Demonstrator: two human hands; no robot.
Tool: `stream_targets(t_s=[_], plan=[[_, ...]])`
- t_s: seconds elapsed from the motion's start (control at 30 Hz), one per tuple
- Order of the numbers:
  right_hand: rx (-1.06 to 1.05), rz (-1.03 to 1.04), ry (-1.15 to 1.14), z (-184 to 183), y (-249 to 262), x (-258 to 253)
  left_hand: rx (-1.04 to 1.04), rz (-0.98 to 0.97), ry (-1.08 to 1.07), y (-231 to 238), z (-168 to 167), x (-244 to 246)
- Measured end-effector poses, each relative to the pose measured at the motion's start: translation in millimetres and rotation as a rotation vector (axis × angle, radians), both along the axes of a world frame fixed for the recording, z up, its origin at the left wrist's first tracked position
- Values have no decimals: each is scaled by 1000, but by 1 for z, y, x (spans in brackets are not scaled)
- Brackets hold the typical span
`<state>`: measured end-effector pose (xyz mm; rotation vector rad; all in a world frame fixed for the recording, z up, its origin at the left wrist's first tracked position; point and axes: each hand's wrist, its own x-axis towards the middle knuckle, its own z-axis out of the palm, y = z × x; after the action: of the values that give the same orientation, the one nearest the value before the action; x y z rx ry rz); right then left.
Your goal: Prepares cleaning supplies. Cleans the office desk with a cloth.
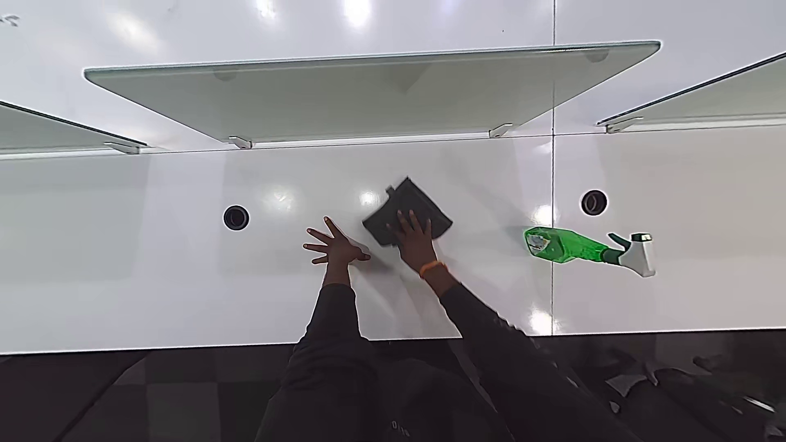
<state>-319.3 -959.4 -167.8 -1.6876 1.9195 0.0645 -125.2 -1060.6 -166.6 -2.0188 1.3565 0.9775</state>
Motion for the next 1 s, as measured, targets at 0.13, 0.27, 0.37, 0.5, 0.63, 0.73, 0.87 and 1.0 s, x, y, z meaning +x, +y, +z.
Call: stream_targets(t_s=[0.13,0.27,0.37,0.5,0.63,0.73,0.87,1.0], plan=[[22,48,7,2,134,28,-9,1,-15,-1,1,-2],[50,67,41,4,178,38,-3,-11,-20,-1,1,-1],[95,83,18,3,148,33,4,-21,-36,-1,3,-3],[70,97,-5,1,95,25,-6,-9,-29,0,2,-4],[115,22,-114,14,37,11,-13,-27,-30,1,0,-2],[101,-173,-382,33,8,-14,-31,-25,-15,1,-2,-1],[-61,-552,-1087,76,-5,-48,-46,-7,0,1,-5,0],[-132,-676,-1685,107,12,-67,-41,-16,-6,1,1,-2]])
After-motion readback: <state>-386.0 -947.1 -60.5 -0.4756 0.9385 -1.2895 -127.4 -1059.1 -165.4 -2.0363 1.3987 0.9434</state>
